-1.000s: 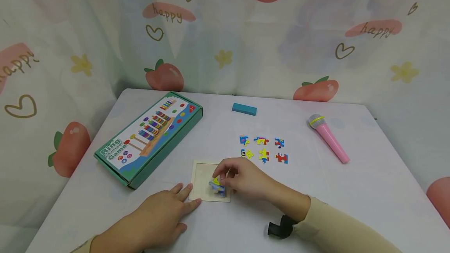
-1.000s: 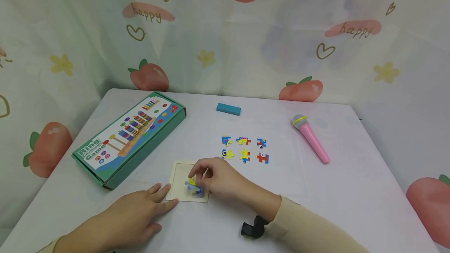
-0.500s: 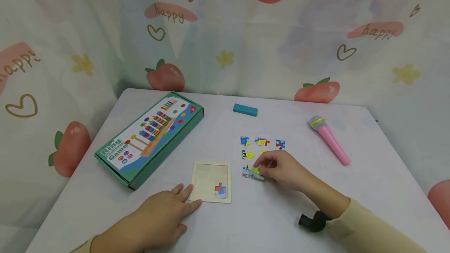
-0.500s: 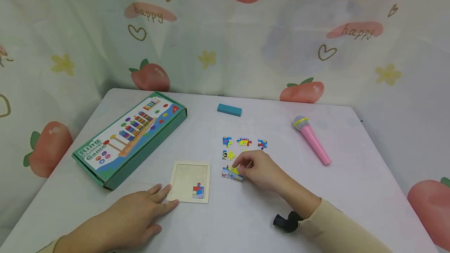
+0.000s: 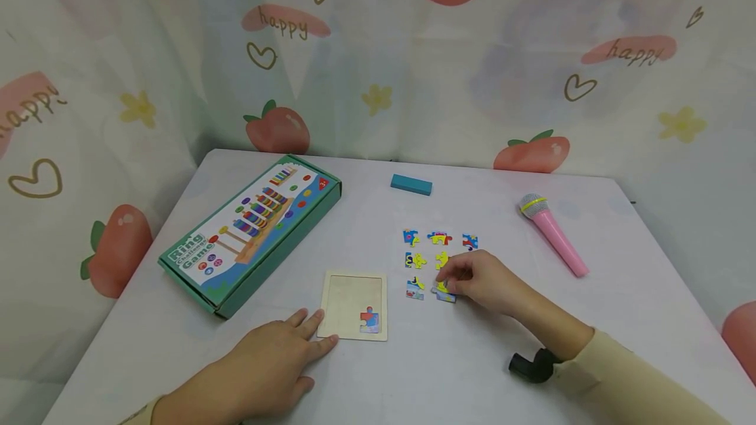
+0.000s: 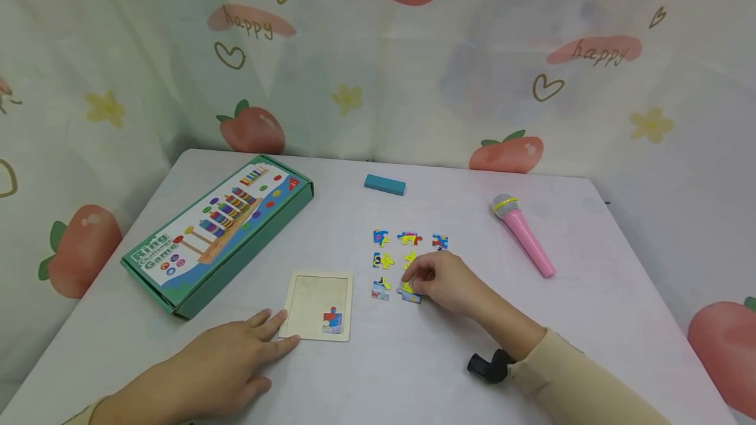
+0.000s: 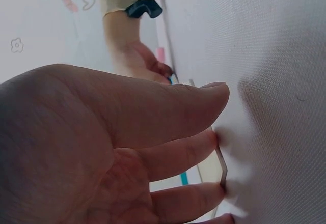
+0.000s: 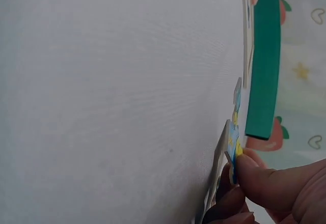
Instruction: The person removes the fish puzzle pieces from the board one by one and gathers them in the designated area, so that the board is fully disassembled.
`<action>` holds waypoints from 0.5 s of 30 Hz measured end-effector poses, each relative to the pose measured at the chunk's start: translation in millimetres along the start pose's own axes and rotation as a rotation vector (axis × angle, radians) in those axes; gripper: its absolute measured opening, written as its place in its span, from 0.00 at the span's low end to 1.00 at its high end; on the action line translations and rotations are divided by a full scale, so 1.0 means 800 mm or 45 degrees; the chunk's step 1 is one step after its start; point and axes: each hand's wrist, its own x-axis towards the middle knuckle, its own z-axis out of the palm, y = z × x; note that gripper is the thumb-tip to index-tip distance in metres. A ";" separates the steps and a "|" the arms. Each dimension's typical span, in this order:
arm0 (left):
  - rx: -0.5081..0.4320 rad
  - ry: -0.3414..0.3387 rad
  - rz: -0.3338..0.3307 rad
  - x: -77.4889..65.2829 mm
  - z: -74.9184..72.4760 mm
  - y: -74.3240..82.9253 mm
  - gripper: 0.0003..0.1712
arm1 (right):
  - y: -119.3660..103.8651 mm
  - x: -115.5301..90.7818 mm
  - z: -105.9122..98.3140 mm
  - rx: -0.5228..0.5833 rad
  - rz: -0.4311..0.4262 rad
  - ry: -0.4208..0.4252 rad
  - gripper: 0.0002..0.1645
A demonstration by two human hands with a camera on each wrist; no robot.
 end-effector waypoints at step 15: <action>-0.007 -0.008 -0.008 0.001 0.001 0.000 0.37 | -0.017 -0.008 0.023 -0.352 -0.025 0.239 0.12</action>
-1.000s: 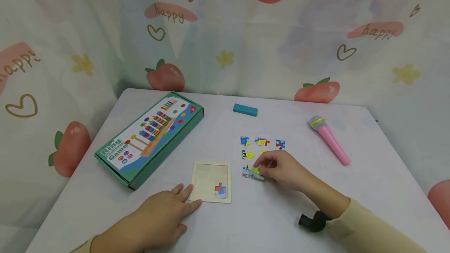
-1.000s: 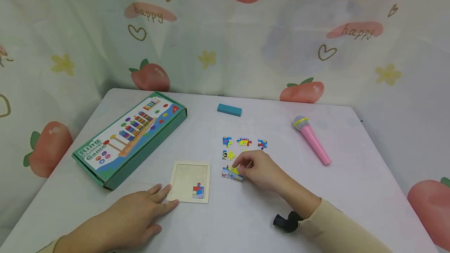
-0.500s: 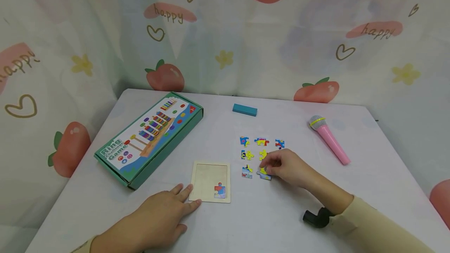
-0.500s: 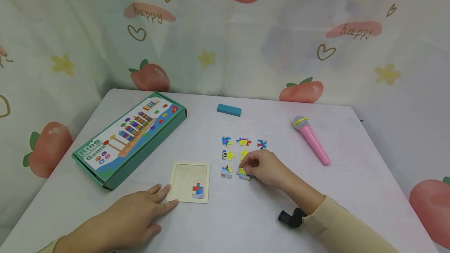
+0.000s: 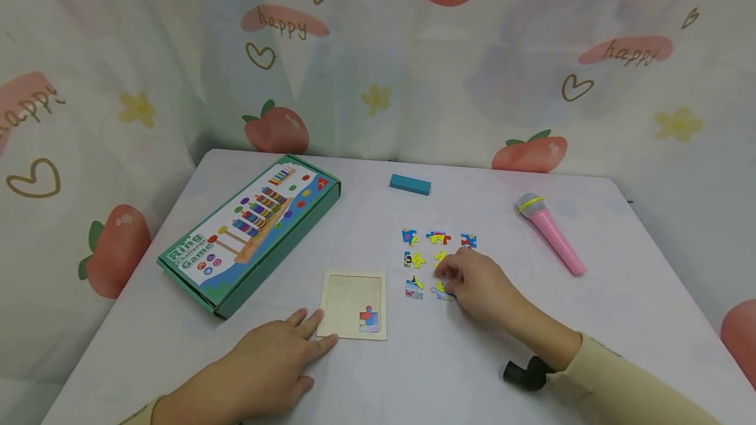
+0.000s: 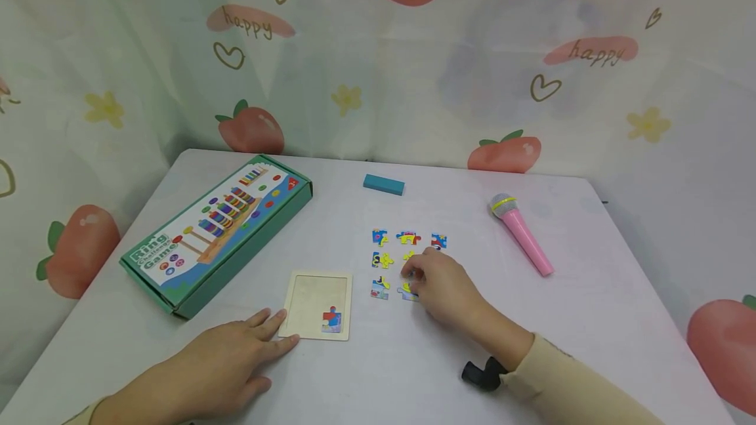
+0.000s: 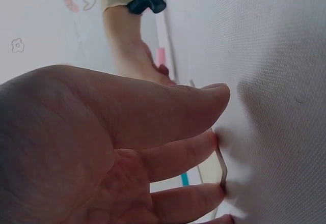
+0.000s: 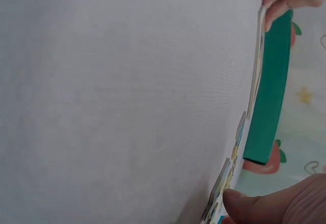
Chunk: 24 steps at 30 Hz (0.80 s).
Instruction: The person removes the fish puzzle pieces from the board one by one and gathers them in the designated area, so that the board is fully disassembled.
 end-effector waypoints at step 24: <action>-0.006 -0.027 -0.015 0.003 -0.002 0.000 0.37 | -0.112 0.006 0.065 0.060 -0.258 -0.282 0.25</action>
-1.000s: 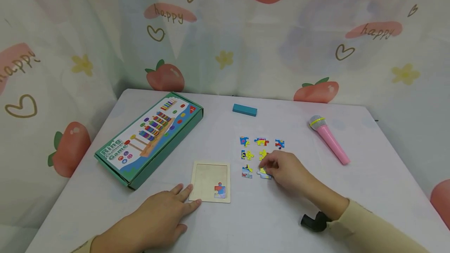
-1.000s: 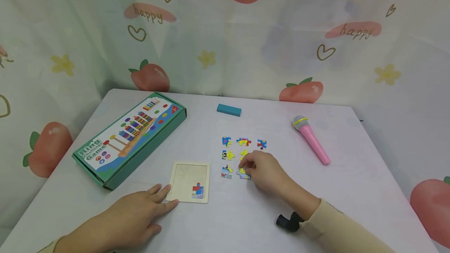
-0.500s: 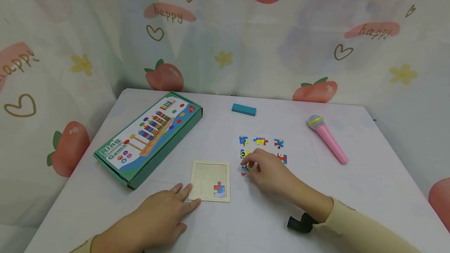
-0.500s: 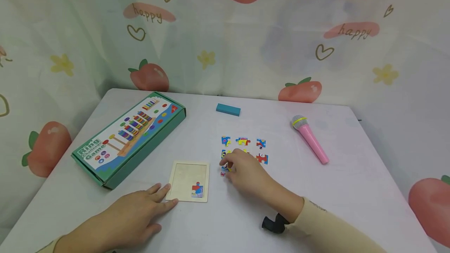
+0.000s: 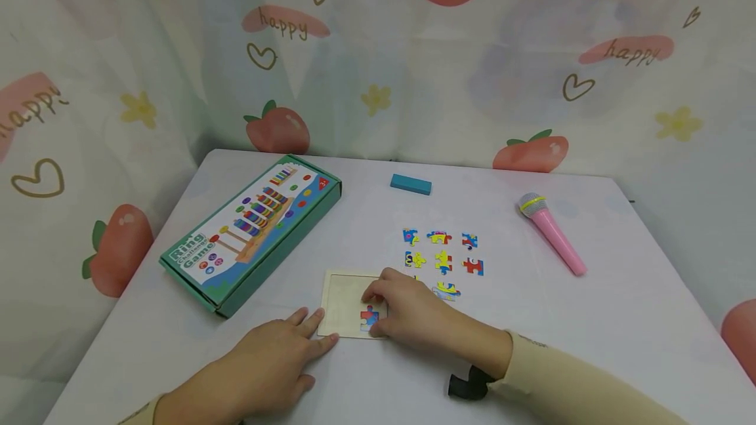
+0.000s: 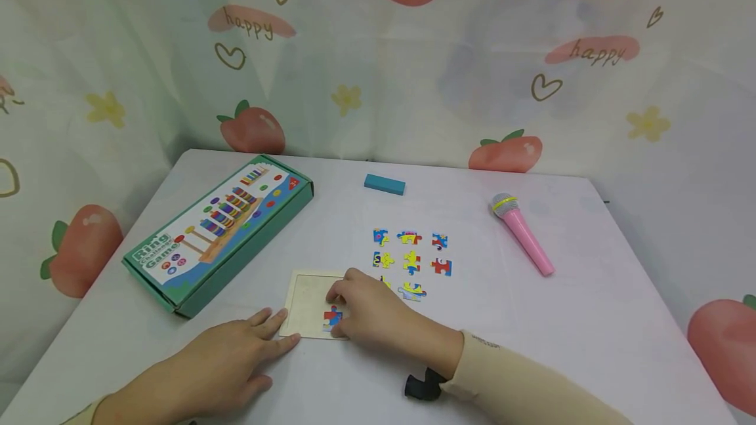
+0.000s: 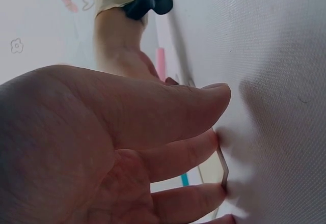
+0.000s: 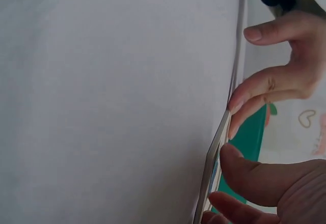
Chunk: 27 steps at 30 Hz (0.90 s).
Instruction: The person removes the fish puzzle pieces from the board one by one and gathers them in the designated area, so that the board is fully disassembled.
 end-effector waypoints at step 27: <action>0.034 0.072 0.025 -0.003 0.003 0.003 0.36 | -0.008 -0.002 0.007 -0.025 -0.057 -0.023 0.17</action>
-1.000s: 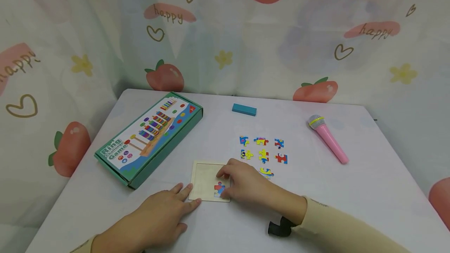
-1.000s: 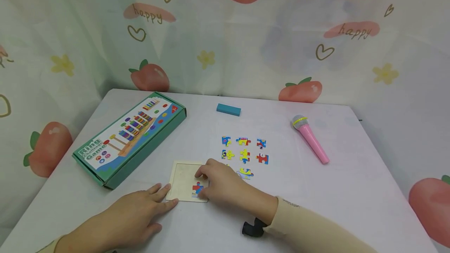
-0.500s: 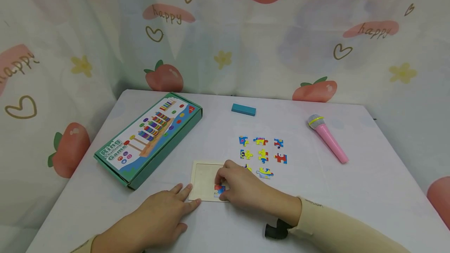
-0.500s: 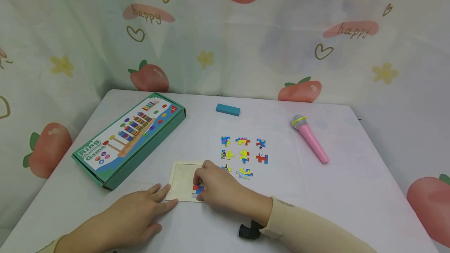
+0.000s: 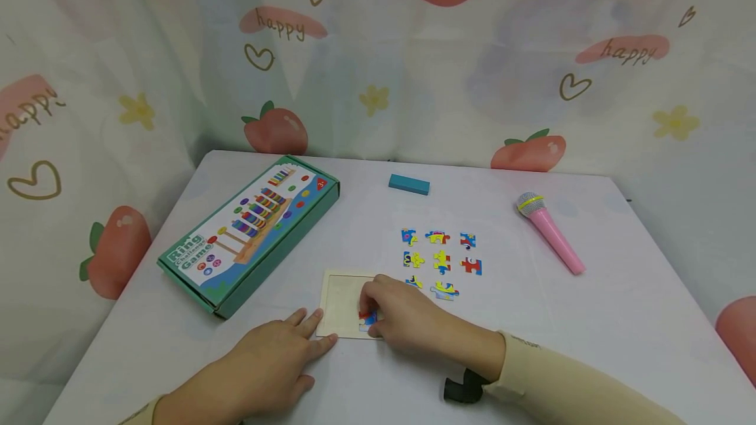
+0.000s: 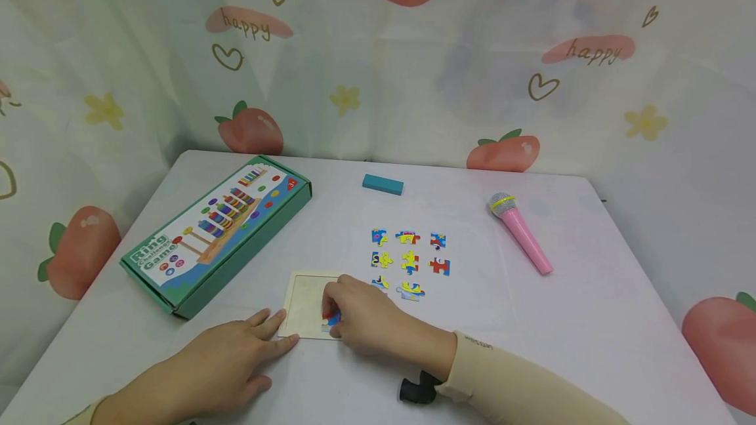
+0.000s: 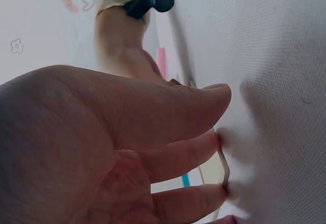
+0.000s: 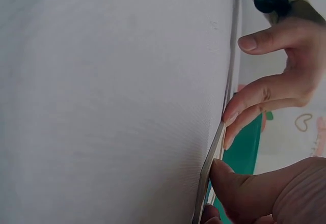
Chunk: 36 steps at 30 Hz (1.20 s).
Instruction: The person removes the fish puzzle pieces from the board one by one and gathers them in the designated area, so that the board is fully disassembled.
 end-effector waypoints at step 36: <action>-0.043 -0.032 -0.033 -0.002 0.003 -0.001 0.38 | 0.006 0.001 -0.005 0.240 -0.053 0.107 0.12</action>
